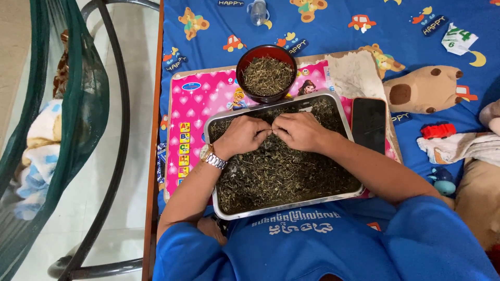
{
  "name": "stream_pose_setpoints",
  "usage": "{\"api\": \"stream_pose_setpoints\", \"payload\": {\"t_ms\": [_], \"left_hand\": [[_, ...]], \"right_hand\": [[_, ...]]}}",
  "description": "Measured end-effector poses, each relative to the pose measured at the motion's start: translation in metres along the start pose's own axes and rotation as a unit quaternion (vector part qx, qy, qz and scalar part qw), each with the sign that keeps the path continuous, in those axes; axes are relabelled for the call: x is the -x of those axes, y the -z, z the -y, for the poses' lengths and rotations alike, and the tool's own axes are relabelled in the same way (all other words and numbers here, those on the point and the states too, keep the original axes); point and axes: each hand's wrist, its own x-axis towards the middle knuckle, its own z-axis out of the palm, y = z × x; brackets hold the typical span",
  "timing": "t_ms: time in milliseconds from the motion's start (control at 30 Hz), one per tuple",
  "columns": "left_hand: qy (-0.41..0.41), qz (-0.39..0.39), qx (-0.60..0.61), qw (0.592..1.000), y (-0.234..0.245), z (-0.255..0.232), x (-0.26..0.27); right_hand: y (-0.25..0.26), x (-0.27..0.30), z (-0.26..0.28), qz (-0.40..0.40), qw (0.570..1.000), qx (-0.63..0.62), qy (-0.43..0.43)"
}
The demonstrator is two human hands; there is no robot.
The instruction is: Sorting through a tray of dried tea leaves to remove stems and impurities by hand.
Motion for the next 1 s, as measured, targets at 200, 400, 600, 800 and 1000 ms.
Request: {"api": "stream_pose_setpoints", "payload": {"t_ms": [200,400,600,800,1000], "left_hand": [[-0.009,-0.022,0.019,1.0,0.003,-0.004,0.0],[0.079,-0.035,-0.014,0.996,-0.003,0.013,0.003],[0.089,0.085,-0.068,0.99,-0.021,0.023,0.01],[0.064,0.145,-0.056,0.986,-0.014,0.007,0.007],[0.031,0.042,-0.082,0.995,-0.016,0.027,0.006]], "right_hand": [[0.002,-0.001,0.003,-0.008,1.0,0.011,-0.009],[0.002,-0.001,0.004,0.028,1.0,0.002,-0.01],[0.006,-0.003,0.006,0.156,0.983,0.09,-0.022],[0.003,-0.004,0.002,0.13,0.986,0.104,-0.033],[-0.013,0.004,-0.016,-0.082,0.994,-0.064,0.019]]}}
